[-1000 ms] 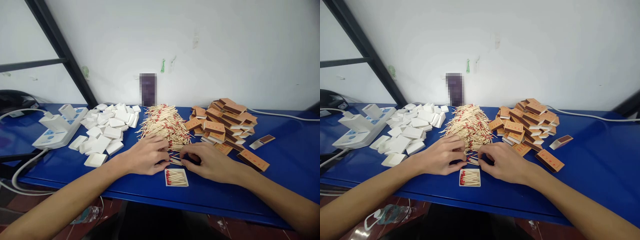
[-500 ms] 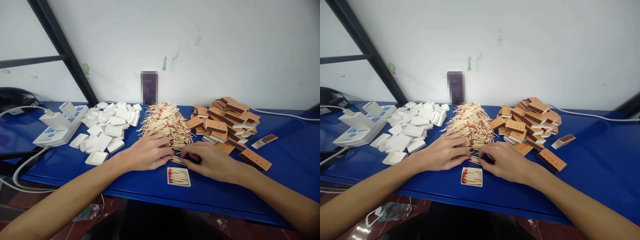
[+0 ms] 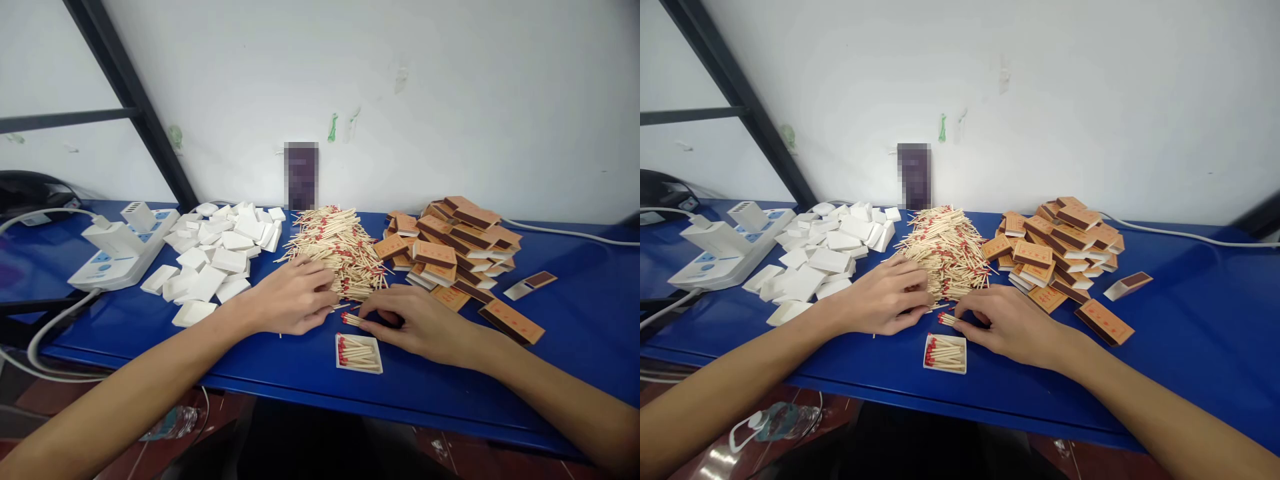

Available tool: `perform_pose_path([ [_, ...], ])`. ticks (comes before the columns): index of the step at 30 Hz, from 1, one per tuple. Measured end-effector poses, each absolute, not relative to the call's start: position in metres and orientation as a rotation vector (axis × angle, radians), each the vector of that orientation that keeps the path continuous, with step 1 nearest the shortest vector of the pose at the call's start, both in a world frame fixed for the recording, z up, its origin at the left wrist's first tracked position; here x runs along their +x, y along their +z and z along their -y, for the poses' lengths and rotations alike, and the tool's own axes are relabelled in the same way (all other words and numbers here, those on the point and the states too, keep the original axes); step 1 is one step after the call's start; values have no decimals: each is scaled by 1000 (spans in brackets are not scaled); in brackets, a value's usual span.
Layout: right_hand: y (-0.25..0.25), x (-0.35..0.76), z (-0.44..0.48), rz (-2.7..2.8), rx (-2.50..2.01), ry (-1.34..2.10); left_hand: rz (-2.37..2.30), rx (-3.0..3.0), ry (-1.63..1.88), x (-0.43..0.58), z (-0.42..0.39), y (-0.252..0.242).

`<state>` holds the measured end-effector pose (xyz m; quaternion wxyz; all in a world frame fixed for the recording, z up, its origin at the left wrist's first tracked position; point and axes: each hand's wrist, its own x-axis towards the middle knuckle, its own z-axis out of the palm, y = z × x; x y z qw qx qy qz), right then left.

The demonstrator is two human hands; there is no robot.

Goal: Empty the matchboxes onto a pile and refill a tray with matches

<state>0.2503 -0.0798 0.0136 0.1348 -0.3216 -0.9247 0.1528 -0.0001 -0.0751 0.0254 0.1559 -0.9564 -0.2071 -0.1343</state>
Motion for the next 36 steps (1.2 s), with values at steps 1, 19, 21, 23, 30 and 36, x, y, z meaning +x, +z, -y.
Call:
perform_pose_path([
  [1,14,251,80,2683,-920,450,588,-2742,-381,-1,75,26],
  [19,10,259,71,2663,-964,130,602,-2843,-373,-4,76,30],
  [21,10,258,71,2665,-962,143,599,-2840,-373,-4,76,29],
  [23,10,258,71,2669,-938,162,586,-2835,-365,-4,75,29],
  [30,11,259,72,2667,-939,194,569,-2827,-339,-5,74,29],
  [36,12,263,71,2664,-992,162,568,-2779,-364,-2,74,26],
])
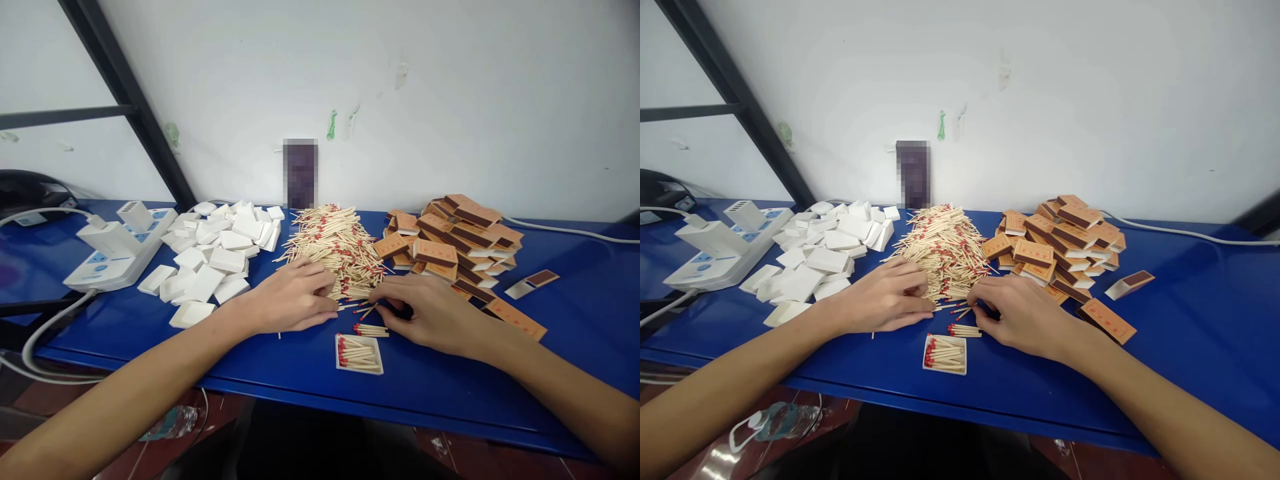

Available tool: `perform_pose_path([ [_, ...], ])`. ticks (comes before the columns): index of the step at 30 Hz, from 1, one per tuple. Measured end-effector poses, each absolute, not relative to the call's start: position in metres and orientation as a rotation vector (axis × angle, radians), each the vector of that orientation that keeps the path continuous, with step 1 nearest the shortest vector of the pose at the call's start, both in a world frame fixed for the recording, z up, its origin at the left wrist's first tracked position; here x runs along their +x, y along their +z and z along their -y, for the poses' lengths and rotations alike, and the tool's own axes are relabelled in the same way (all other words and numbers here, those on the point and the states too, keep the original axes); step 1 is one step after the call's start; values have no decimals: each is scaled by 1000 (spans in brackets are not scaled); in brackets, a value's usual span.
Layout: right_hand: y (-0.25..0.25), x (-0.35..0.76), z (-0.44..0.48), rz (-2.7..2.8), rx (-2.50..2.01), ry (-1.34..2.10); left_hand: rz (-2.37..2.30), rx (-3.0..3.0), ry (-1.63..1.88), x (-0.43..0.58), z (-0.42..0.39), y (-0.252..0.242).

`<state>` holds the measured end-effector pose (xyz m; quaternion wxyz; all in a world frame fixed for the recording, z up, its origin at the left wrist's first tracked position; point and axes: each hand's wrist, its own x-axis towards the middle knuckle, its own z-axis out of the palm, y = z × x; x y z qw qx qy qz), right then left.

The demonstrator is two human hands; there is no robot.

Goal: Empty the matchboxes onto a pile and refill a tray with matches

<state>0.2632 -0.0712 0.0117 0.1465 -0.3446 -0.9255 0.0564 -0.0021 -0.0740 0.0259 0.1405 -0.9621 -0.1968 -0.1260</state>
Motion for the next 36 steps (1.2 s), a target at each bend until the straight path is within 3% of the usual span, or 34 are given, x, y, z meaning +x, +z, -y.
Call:
perform_pose_path([
  [36,11,253,74,2673,-1004,238,678,-2828,-487,15,80,19],
])
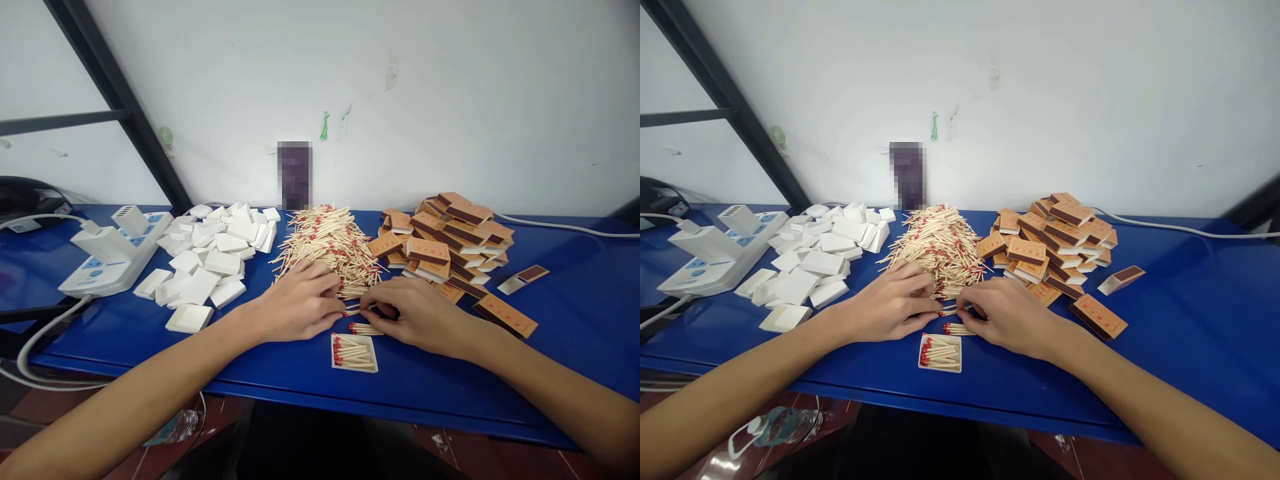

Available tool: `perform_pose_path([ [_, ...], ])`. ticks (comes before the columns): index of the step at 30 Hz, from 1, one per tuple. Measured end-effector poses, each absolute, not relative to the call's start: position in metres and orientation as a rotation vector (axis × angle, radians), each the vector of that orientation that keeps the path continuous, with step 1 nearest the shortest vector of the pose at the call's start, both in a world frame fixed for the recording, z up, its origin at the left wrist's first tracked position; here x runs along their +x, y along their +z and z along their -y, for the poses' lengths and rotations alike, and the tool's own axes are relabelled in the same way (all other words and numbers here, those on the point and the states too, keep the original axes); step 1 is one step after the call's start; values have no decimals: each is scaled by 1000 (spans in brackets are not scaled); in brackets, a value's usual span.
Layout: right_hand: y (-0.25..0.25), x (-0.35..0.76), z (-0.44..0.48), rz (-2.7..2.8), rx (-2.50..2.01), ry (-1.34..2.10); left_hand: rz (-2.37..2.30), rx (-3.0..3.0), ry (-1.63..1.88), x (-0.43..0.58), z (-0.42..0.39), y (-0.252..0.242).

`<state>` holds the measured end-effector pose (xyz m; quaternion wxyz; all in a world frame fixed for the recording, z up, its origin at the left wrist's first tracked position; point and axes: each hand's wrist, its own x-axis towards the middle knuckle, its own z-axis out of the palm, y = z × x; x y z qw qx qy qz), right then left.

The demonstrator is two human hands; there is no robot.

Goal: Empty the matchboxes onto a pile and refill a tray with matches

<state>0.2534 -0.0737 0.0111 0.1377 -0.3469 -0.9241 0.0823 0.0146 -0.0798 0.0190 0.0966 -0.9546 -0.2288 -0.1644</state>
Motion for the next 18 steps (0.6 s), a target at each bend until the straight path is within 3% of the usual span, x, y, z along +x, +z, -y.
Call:
perform_pose_path([
  [18,18,263,73,2688,-1038,197,709,-2908,-440,4,83,29],
])
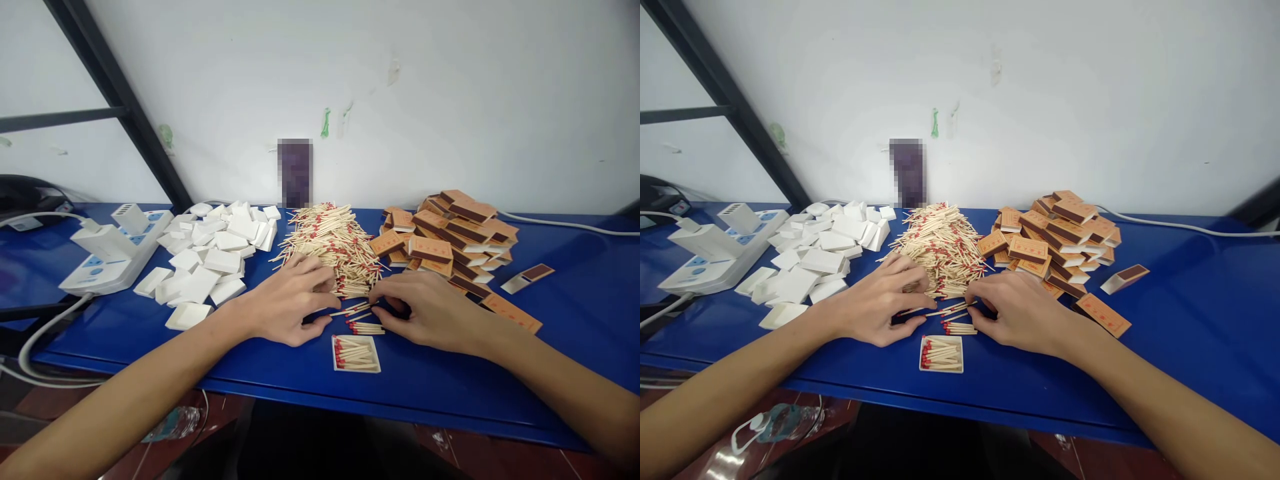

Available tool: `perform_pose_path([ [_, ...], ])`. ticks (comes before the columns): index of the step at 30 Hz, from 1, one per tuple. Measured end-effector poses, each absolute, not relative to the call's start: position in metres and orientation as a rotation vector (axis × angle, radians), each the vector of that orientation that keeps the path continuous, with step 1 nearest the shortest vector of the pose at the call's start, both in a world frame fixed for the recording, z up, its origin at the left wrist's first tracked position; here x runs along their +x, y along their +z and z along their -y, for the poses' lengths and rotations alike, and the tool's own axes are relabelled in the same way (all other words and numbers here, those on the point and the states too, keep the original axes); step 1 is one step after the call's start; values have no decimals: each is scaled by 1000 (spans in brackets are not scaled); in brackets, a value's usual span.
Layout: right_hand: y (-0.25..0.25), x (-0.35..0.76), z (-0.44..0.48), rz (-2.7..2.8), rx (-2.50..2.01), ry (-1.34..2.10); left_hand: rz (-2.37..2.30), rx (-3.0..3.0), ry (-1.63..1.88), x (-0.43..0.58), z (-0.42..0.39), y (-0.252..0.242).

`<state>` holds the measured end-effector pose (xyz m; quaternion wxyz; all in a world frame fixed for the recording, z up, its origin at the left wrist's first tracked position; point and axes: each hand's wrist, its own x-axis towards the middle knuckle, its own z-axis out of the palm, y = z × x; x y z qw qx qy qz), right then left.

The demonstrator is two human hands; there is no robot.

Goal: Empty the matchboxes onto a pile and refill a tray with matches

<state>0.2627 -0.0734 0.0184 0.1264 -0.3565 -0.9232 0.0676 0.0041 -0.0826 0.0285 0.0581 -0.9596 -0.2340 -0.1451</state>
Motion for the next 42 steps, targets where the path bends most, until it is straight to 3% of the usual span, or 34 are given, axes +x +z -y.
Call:
perform_pose_path([
  [24,20,264,75,2452,-897,311,670,-2801,-704,23,81,19],
  [31,28,265,80,2740,-910,402,616,-2765,-746,17,80,24],
  [42,25,263,78,2762,-978,477,289,-2885,-725,12,95,28],
])
